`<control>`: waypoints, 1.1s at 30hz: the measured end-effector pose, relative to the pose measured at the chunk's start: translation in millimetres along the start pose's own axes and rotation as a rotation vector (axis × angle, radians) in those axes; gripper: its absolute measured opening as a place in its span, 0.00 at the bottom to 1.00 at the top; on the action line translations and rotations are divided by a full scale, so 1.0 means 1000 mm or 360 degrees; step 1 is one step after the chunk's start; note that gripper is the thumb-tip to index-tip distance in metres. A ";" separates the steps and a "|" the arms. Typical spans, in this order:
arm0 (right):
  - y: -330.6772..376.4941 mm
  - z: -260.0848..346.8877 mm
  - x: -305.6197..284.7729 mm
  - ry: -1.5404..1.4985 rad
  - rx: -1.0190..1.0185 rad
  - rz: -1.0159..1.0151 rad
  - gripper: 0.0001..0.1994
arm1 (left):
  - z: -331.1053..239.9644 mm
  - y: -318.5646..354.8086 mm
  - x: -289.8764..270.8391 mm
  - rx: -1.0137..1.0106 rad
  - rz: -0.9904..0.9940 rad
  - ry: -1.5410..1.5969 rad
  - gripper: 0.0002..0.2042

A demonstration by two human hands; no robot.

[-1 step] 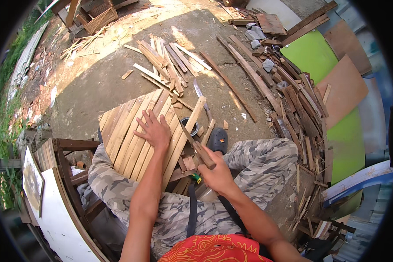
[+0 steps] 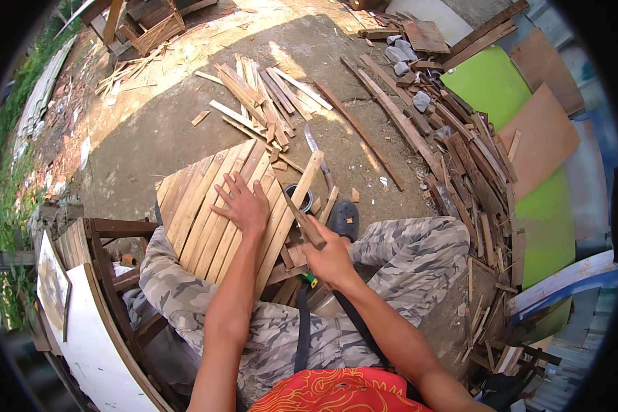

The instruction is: The person sits on the ground and uses a hand file to smooth the edges of a curved wooden object. They hold the object with one hand and file along its perimeter, occasionally adjusting their grip and the object's position.

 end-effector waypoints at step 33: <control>0.085 -0.024 -0.024 0.0027 -0.0013 -0.0065 0.34 | -0.010 -0.006 0.007 0.0077 -0.0018 -0.0045 0.34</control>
Point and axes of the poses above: each hand's wrist, its own y-axis away from the middle knuckle, its own x-axis out of the palm, z = x × y, the point moved 3 cm from there along -y, towards the middle knuckle, and after that the axes turned 8 degrees about y, right-handed, at the moved point
